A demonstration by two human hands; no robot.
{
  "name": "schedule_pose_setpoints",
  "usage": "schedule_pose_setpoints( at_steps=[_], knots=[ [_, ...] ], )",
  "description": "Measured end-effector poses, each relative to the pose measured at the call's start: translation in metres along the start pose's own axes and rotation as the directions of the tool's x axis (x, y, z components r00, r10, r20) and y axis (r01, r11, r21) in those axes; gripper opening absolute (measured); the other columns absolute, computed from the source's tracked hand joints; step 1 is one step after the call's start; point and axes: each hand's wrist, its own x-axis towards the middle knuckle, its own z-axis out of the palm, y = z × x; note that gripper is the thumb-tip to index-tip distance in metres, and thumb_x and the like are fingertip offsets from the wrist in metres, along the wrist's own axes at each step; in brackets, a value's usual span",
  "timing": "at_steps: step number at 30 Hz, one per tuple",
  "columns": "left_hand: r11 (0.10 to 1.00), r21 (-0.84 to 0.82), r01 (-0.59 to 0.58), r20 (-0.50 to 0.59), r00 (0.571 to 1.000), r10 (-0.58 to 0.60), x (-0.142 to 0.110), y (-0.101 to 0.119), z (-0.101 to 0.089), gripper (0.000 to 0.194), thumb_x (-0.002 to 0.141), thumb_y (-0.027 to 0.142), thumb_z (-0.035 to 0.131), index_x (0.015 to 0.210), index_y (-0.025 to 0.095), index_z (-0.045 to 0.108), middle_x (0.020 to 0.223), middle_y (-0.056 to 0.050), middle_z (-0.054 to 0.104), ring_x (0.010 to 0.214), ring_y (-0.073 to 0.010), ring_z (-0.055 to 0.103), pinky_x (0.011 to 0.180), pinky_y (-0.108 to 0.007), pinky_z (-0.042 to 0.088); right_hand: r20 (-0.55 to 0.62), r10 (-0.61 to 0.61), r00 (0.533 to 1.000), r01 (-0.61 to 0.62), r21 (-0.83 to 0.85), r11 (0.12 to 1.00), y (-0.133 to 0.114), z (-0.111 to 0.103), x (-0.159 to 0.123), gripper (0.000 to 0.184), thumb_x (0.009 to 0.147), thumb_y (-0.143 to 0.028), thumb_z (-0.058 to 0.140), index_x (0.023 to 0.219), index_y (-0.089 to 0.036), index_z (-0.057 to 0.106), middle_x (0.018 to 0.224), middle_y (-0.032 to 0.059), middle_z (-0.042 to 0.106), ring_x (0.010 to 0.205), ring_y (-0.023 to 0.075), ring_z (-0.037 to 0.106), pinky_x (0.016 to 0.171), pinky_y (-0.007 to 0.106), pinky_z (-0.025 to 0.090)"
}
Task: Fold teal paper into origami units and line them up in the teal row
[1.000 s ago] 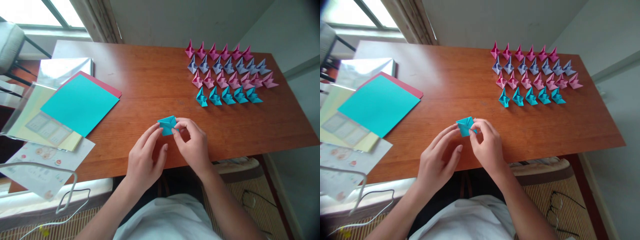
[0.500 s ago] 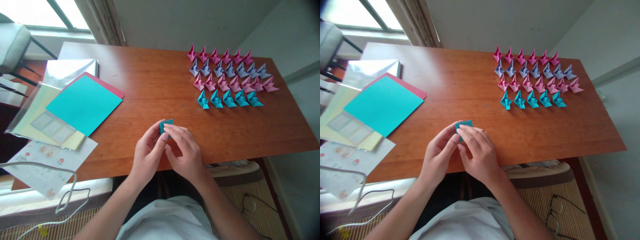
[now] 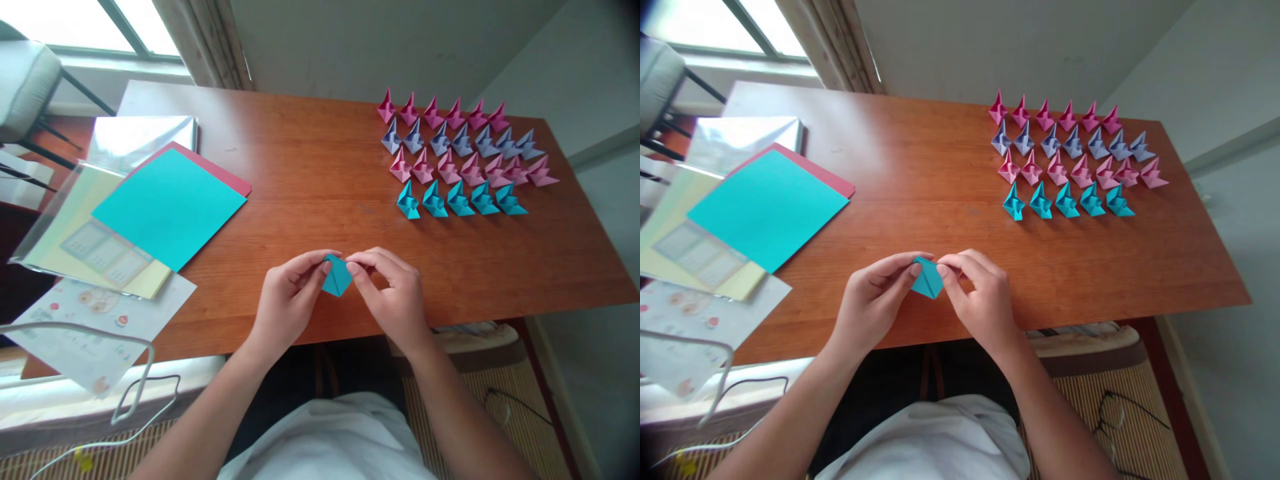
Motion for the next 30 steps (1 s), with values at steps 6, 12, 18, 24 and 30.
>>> schedule_pose_setpoints(
  at_steps=[6, 12, 18, 24, 30],
  knots=[
    [0.994, 0.108, -0.009, 0.023, 1.000, 0.007, 0.002, -0.001, -0.008, 0.027, 0.093, 0.036, 0.068, 0.106, 0.014, 0.077, 0.091, -0.006, 0.081, 0.079, -0.0200, 0.076, 0.070, -0.025, 0.060, 0.007, 0.068, 0.998, -0.068, 0.025, 0.997, 0.004, 0.001, 0.001, 0.011, 0.098, -0.025, 0.062, 0.096, -0.024, 0.073, 0.089, 0.0013, 0.075, 0.080, 0.0166, 0.069, 0.074, 0.030, 0.055],
    [0.916, 0.378, -0.134, 0.046, 0.991, 0.126, 0.007, -0.002, -0.017, 0.020, 0.092, 0.030, 0.068, 0.101, 0.016, 0.078, 0.083, -0.003, 0.079, 0.066, -0.0149, 0.070, 0.061, -0.023, 0.054, 0.050, 0.037, 0.998, -0.038, 0.014, 0.999, 0.007, 0.002, 0.001, 0.009, 0.097, -0.023, 0.064, 0.097, -0.023, 0.073, 0.089, 0.0003, 0.075, 0.077, 0.0144, 0.068, 0.072, 0.028, 0.053],
    [0.704, 0.647, -0.293, 0.099, 0.948, 0.303, 0.010, -0.010, -0.016, 0.022, 0.095, 0.024, 0.064, 0.114, 0.018, 0.074, 0.097, -0.004, 0.080, 0.072, -0.0146, 0.073, 0.065, -0.023, 0.055, 0.170, -0.037, 0.985, 0.058, -0.123, 0.991, 0.018, 0.002, 0.005, 0.010, 0.098, -0.021, 0.063, 0.103, -0.021, 0.071, 0.090, 0.0029, 0.073, 0.082, 0.0171, 0.067, 0.072, 0.029, 0.052],
    [0.426, 0.783, -0.453, 0.260, 0.861, 0.438, 0.009, -0.013, -0.016, 0.025, 0.098, 0.019, 0.060, 0.121, 0.016, 0.069, 0.114, -0.008, 0.076, 0.102, -0.0235, 0.071, 0.090, -0.034, 0.057, 0.239, -0.105, 0.965, 0.175, -0.293, 0.940, 0.025, 0.002, 0.010, 0.015, 0.102, -0.022, 0.056, 0.106, -0.019, 0.070, 0.094, 0.0059, 0.073, 0.089, 0.0218, 0.065, 0.084, 0.035, 0.051],
    [0.311, 0.760, -0.571, 0.393, 0.784, 0.480, 0.006, -0.014, -0.023, 0.016, 0.097, 0.011, 0.058, 0.108, 0.015, 0.069, 0.114, -0.009, 0.074, 0.100, -0.0230, 0.068, 0.088, -0.036, 0.055, 0.259, -0.138, 0.956, 0.238, -0.413, 0.879, 0.023, 0.003, 0.010, 0.020, 0.103, -0.024, 0.052, 0.108, -0.017, 0.071, 0.095, 0.0070, 0.074, 0.091, 0.0238, 0.063, 0.086, 0.038, 0.051]
  ],
)
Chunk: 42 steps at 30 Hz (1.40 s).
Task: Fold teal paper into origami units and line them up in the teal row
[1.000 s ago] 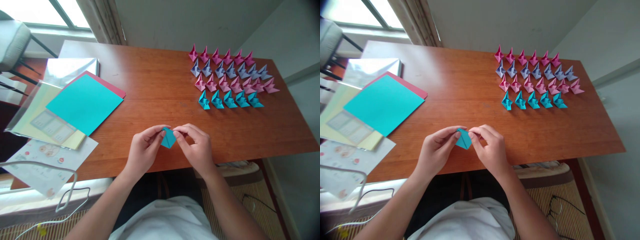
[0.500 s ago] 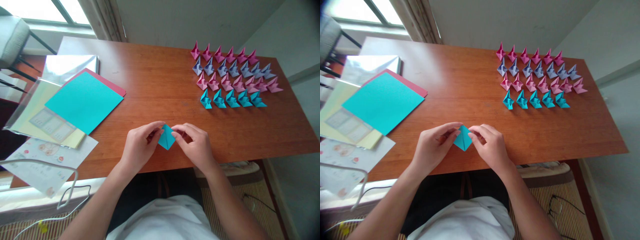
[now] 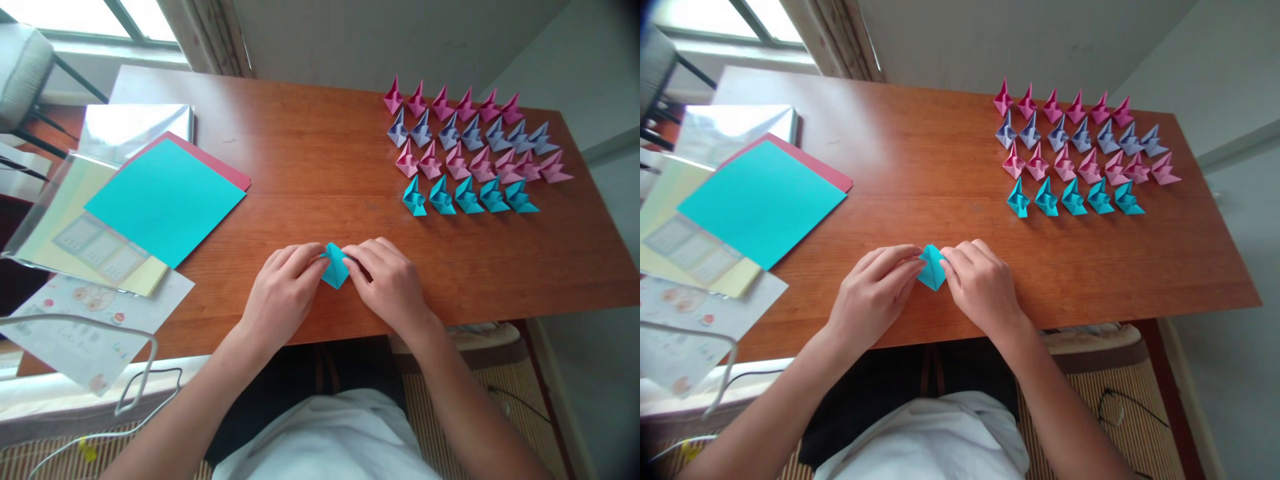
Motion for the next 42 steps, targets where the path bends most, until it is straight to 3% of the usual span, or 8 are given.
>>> schedule_pose_setpoints(
  at_steps=[8, 13, 21, 27, 34, 42],
  knots=[
    [0.993, 0.036, -0.112, 0.128, 0.986, 0.107, 0.003, -0.003, -0.004, 0.023, 0.101, 0.013, 0.049, 0.110, 0.014, 0.070, 0.108, -0.009, 0.075, 0.094, -0.0226, 0.067, 0.085, -0.037, 0.055, 0.022, -0.119, 0.993, 0.118, 0.015, 0.993, 0.009, -0.006, -0.005, 0.019, 0.101, -0.020, 0.055, 0.109, -0.018, 0.072, 0.103, 0.0085, 0.071, 0.095, 0.0229, 0.061, 0.086, 0.037, 0.053],
    [0.988, 0.009, -0.155, 0.183, 0.971, 0.150, 0.005, -0.010, -0.009, 0.021, 0.100, 0.033, 0.059, 0.104, 0.017, 0.072, 0.108, -0.007, 0.075, 0.094, -0.0226, 0.068, 0.086, -0.038, 0.055, 0.141, -0.233, 0.962, 0.231, 0.037, 0.972, 0.021, -0.017, -0.009, 0.023, 0.099, -0.030, 0.062, 0.117, -0.019, 0.071, 0.115, 0.0096, 0.070, 0.102, 0.0243, 0.062, 0.089, 0.039, 0.054],
    [0.984, -0.054, -0.172, 0.227, 0.957, 0.180, 0.006, -0.022, -0.011, 0.024, 0.100, 0.038, 0.060, 0.108, 0.020, 0.073, 0.111, -0.006, 0.074, 0.095, -0.0210, 0.069, 0.087, -0.036, 0.055, 0.103, -0.277, 0.955, 0.283, -0.038, 0.959, 0.022, -0.017, -0.006, 0.019, 0.101, -0.024, 0.059, 0.110, -0.019, 0.075, 0.104, 0.0082, 0.073, 0.092, 0.0212, 0.062, 0.080, 0.035, 0.052],
    [0.985, -0.052, -0.164, 0.213, 0.962, 0.171, 0.007, -0.020, -0.011, 0.022, 0.101, 0.035, 0.058, 0.106, 0.018, 0.073, 0.110, -0.006, 0.075, 0.094, -0.0210, 0.069, 0.086, -0.036, 0.056, 0.062, -0.261, 0.963, 0.263, -0.024, 0.965, 0.022, -0.014, -0.009, 0.019, 0.099, -0.016, 0.058, 0.107, -0.020, 0.075, 0.101, 0.0075, 0.073, 0.092, 0.0206, 0.063, 0.081, 0.034, 0.053],
    [0.991, -0.048, -0.128, 0.190, 0.972, 0.135, 0.007, -0.014, -0.011, 0.020, 0.103, 0.025, 0.054, 0.106, 0.019, 0.072, 0.107, -0.006, 0.075, 0.093, -0.0195, 0.068, 0.085, -0.034, 0.056, 0.081, -0.212, 0.974, 0.210, 0.036, 0.977, 0.019, -0.012, -0.011, 0.024, 0.096, -0.016, 0.060, 0.116, -0.020, 0.073, 0.113, 0.0106, 0.070, 0.104, 0.0253, 0.059, 0.089, 0.040, 0.054],
    [0.995, -0.103, -0.014, 0.167, 0.986, 0.031, 0.006, -0.007, -0.006, 0.020, 0.101, 0.018, 0.052, 0.108, 0.018, 0.071, 0.107, -0.008, 0.074, 0.094, -0.0206, 0.067, 0.087, -0.036, 0.056, 0.057, -0.100, 0.993, 0.090, 0.157, 0.984, 0.014, -0.006, -0.002, 0.019, 0.100, -0.021, 0.057, 0.098, -0.024, 0.075, 0.098, 0.0064, 0.070, 0.092, 0.0210, 0.060, 0.083, 0.037, 0.053]
  ],
)
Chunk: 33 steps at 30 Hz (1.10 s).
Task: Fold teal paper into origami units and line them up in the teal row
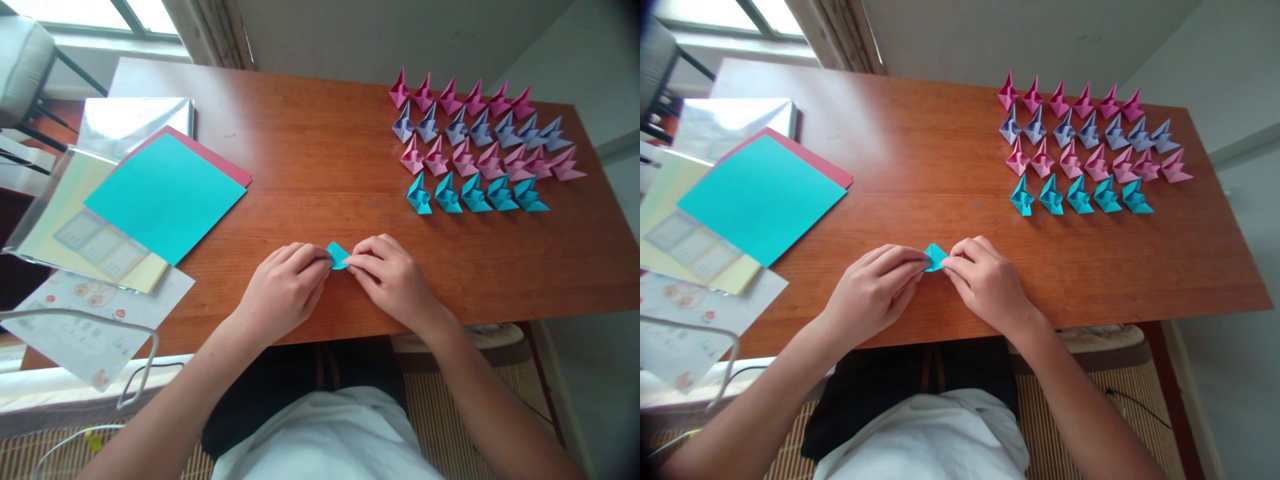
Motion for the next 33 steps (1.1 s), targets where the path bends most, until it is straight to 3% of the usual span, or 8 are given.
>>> schedule_pose_setpoints(
  at_steps=[8, 13, 24, 29, 33],
  knots=[
    [0.974, -0.149, 0.173, -0.091, 0.978, -0.187, 0.004, 0.002, 0.005, 0.012, 0.099, 0.021, 0.060, 0.105, 0.020, 0.070, 0.104, -0.004, 0.076, 0.091, -0.0175, 0.070, 0.081, -0.030, 0.055, 0.029, 0.149, 0.988, -0.152, 0.122, 0.981, -0.004, -0.002, 0.009, 0.014, 0.097, -0.016, 0.061, 0.095, -0.021, 0.075, 0.096, 0.0049, 0.071, 0.092, 0.0203, 0.063, 0.085, 0.035, 0.053],
    [0.950, -0.213, 0.227, -0.073, 0.966, -0.247, 0.007, 0.004, 0.002, 0.009, 0.098, 0.021, 0.061, 0.097, 0.021, 0.070, 0.101, -0.002, 0.077, 0.091, -0.0168, 0.072, 0.081, -0.028, 0.055, 0.040, 0.174, 0.984, -0.178, 0.139, 0.974, -0.005, -0.003, 0.010, 0.013, 0.096, -0.016, 0.064, 0.094, -0.023, 0.074, 0.095, 0.0041, 0.072, 0.092, 0.0204, 0.064, 0.084, 0.034, 0.052],
    [0.963, 0.000, 0.269, -0.009, 0.963, -0.269, 0.011, 0.008, -0.002, 0.024, 0.101, 0.027, 0.053, 0.089, 0.021, 0.073, 0.100, -0.005, 0.074, 0.086, -0.0206, 0.065, 0.078, -0.036, 0.049, 0.046, 0.218, 0.975, -0.222, 0.125, 0.967, -0.007, -0.002, 0.014, 0.013, 0.097, -0.020, 0.063, 0.089, -0.023, 0.073, 0.090, 0.0035, 0.070, 0.089, 0.0201, 0.063, 0.082, 0.035, 0.050],
    [0.947, 0.001, 0.320, 0.056, 0.946, -0.320, 0.015, 0.006, -0.002, 0.026, 0.102, 0.028, 0.052, 0.091, 0.019, 0.074, 0.099, -0.006, 0.072, 0.087, -0.0214, 0.064, 0.079, -0.037, 0.047, 0.030, 0.250, 0.968, -0.251, 0.055, 0.966, -0.010, 0.002, 0.016, 0.009, 0.095, -0.020, 0.064, 0.087, -0.022, 0.067, 0.089, 0.0032, 0.069, 0.088, 0.0207, 0.062, 0.079, 0.035, 0.047],
    [0.943, 0.005, 0.332, 0.036, 0.943, -0.332, 0.016, 0.006, -0.002, 0.027, 0.101, 0.029, 0.052, 0.089, 0.020, 0.075, 0.099, -0.007, 0.070, 0.088, -0.0217, 0.061, 0.079, -0.037, 0.048, 0.023, 0.278, 0.960, -0.279, 0.043, 0.959, -0.011, 0.003, 0.018, 0.010, 0.094, -0.020, 0.066, 0.084, -0.022, 0.065, 0.086, 0.0023, 0.068, 0.084, 0.0196, 0.060, 0.074, 0.034, 0.045]
  ],
)
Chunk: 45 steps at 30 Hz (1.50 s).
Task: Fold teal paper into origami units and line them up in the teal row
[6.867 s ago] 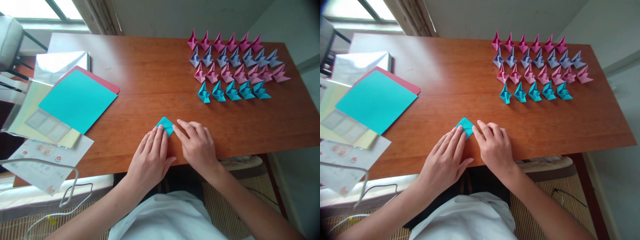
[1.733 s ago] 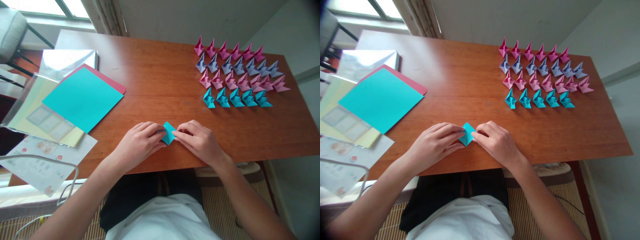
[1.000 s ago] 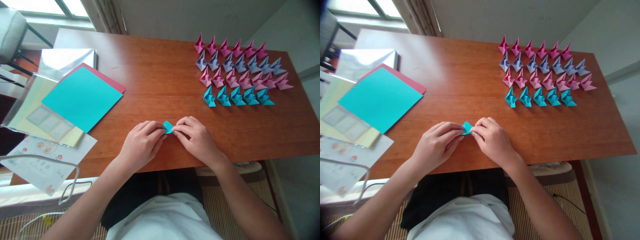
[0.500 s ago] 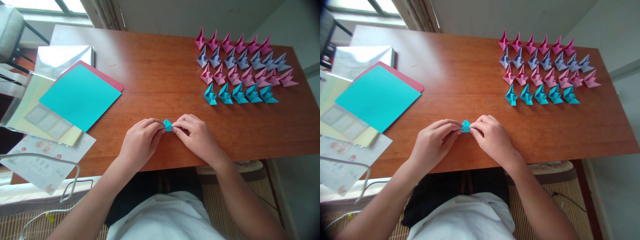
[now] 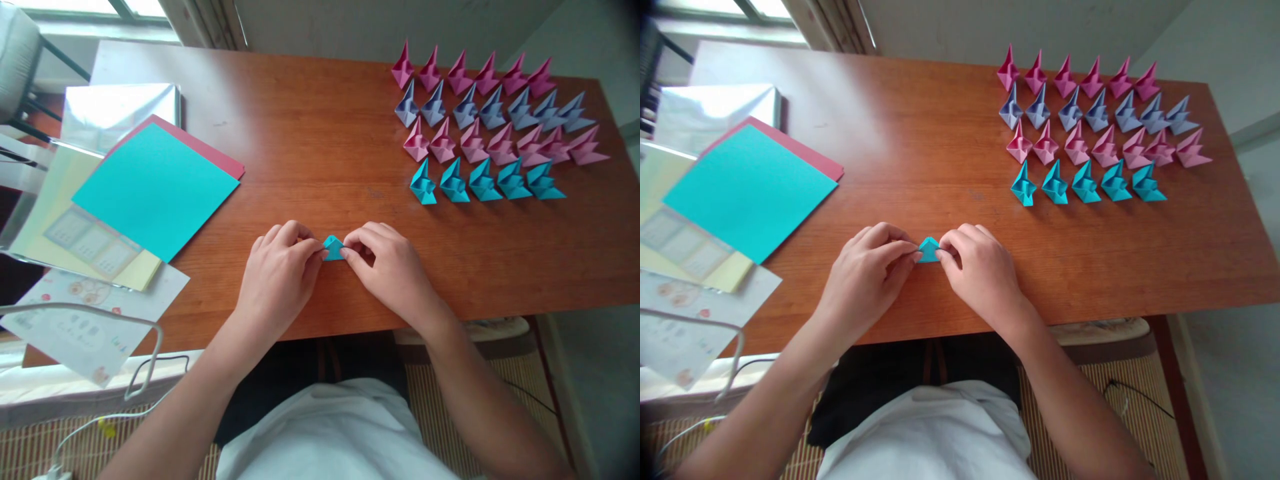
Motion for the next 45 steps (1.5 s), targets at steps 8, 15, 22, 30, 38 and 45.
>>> schedule_pose_setpoints(
  at_steps=[8, 15, 22, 30, 38, 45],
  knots=[
    [0.999, 0.005, 0.033, -0.009, 0.999, -0.033, -0.001, -0.002, 0.000, 0.025, 0.100, 0.031, 0.056, 0.086, 0.021, 0.074, 0.094, -0.006, 0.068, 0.087, -0.0214, 0.059, 0.078, -0.037, 0.047, -0.015, 0.025, 1.000, -0.025, -0.002, 1.000, -0.001, 0.002, 0.002, 0.011, 0.094, -0.023, 0.067, 0.084, -0.023, 0.067, 0.084, 0.0021, 0.068, 0.083, 0.0196, 0.061, 0.074, 0.034, 0.045],
    [0.998, 0.046, 0.051, 0.009, 0.999, -0.051, -0.001, 0.001, 0.001, 0.022, 0.099, 0.031, 0.056, 0.089, 0.022, 0.074, 0.096, -0.006, 0.068, 0.087, -0.0228, 0.060, 0.077, -0.038, 0.046, -0.021, 0.045, 0.999, -0.046, -0.034, 0.998, -0.002, 0.004, 0.006, 0.015, 0.093, -0.025, 0.070, 0.079, -0.022, 0.067, 0.080, 0.0011, 0.066, 0.080, 0.0192, 0.060, 0.072, 0.034, 0.044],
    [0.991, 0.122, 0.057, -0.001, 0.998, -0.057, -0.001, 0.006, 0.002, 0.018, 0.099, 0.029, 0.055, 0.090, 0.022, 0.069, 0.096, -0.007, 0.067, 0.086, -0.0232, 0.060, 0.075, -0.038, 0.045, 0.010, 0.075, 0.997, -0.075, 0.015, 0.997, -0.001, 0.001, 0.010, 0.016, 0.093, -0.026, 0.071, 0.078, -0.022, 0.070, 0.079, 0.0009, 0.068, 0.078, 0.0180, 0.061, 0.069, 0.032, 0.044],
    [0.981, 0.156, 0.117, 0.080, 0.988, -0.131, 0.002, 0.011, -0.001, 0.020, 0.099, 0.030, 0.054, 0.090, 0.021, 0.069, 0.102, -0.007, 0.068, 0.094, -0.0259, 0.062, 0.078, -0.039, 0.044, 0.111, -0.001, 0.994, -0.019, 0.181, 0.983, 0.009, -0.016, 0.010, 0.011, 0.093, -0.018, 0.068, 0.084, -0.021, 0.074, 0.082, -0.0010, 0.070, 0.074, 0.0132, 0.061, 0.068, 0.027, 0.044],
    [0.977, 0.172, 0.125, 0.113, 0.983, -0.145, 0.004, 0.013, -0.004, 0.021, 0.099, 0.029, 0.052, 0.093, 0.021, 0.070, 0.105, -0.007, 0.067, 0.096, -0.0260, 0.063, 0.078, -0.038, 0.044, 0.106, 0.070, 0.992, -0.077, 0.055, 0.996, 0.004, -0.010, 0.011, 0.012, 0.091, -0.022, 0.070, 0.079, -0.021, 0.069, 0.079, -0.0001, 0.066, 0.074, 0.0150, 0.058, 0.066, 0.028, 0.040],
    [0.979, 0.170, 0.113, 0.134, 0.981, -0.137, 0.005, 0.014, -0.006, 0.020, 0.098, 0.029, 0.053, 0.093, 0.021, 0.070, 0.105, -0.007, 0.067, 0.096, -0.0257, 0.063, 0.077, -0.038, 0.044, 0.098, 0.123, 0.988, -0.122, -0.016, 0.992, -0.001, -0.007, 0.013, 0.013, 0.090, -0.025, 0.073, 0.080, -0.022, 0.065, 0.078, -0.0010, 0.066, 0.074, 0.0154, 0.058, 0.067, 0.028, 0.039]
  ],
)
